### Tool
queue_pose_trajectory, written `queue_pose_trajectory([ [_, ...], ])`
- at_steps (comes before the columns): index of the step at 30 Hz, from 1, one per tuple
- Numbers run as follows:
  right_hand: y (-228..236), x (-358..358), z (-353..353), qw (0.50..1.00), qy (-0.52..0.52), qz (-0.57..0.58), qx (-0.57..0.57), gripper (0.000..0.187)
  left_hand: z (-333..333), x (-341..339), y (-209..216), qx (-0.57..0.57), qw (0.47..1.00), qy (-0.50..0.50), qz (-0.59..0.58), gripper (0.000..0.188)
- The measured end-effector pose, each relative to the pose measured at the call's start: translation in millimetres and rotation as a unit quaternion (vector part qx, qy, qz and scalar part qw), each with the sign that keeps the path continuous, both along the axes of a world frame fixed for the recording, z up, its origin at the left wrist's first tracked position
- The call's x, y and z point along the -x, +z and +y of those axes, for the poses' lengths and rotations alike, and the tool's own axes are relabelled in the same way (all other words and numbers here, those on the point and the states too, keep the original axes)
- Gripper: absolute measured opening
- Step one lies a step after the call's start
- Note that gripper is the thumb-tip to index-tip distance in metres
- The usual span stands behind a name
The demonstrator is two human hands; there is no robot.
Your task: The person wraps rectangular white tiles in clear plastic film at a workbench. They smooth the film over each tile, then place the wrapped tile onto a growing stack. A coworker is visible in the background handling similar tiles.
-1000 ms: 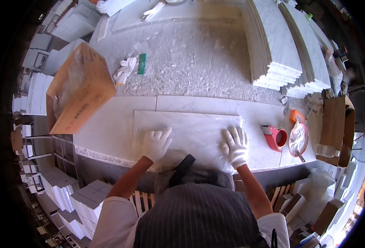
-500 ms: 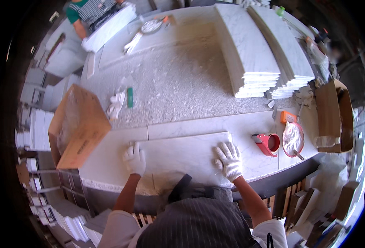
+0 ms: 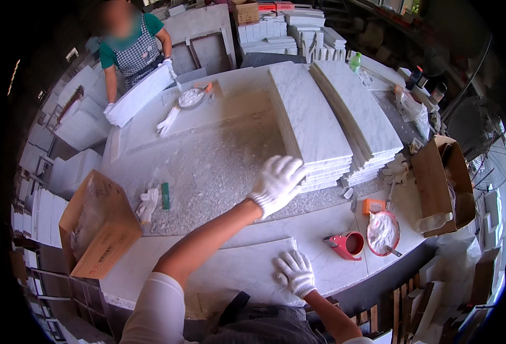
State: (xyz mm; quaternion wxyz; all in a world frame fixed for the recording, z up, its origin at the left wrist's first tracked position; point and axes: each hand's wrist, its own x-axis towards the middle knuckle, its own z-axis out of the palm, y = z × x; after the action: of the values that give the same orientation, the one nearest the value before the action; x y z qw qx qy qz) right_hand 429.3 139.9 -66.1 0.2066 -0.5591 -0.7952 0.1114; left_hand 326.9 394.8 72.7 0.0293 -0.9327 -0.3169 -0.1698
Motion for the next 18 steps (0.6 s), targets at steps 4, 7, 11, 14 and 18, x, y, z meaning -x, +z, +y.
queue_pose_trajectory([
  [4,-9,-2,-3,1.000,-0.001,-0.001,0.016,0.050,44,-89,-1,-0.052,0.995,-0.053,0.068,0.050],
  [7,-19,-4,-4,1.000,-0.003,-0.008,0.019,0.049,75,-134,-21,-0.016,0.992,-0.025,0.120,0.058],
  [11,-14,-7,-4,0.999,-0.007,0.008,0.037,0.049,80,-150,12,0.029,0.977,-0.034,0.209,0.061],
  [14,-17,-8,-4,0.999,-0.010,0.006,0.044,0.049,78,-160,26,0.048,0.971,-0.033,0.232,0.054],
  [18,-17,-4,-3,0.999,-0.004,0.006,0.038,0.050,77,-179,12,0.038,0.974,0.001,0.225,0.037],
])
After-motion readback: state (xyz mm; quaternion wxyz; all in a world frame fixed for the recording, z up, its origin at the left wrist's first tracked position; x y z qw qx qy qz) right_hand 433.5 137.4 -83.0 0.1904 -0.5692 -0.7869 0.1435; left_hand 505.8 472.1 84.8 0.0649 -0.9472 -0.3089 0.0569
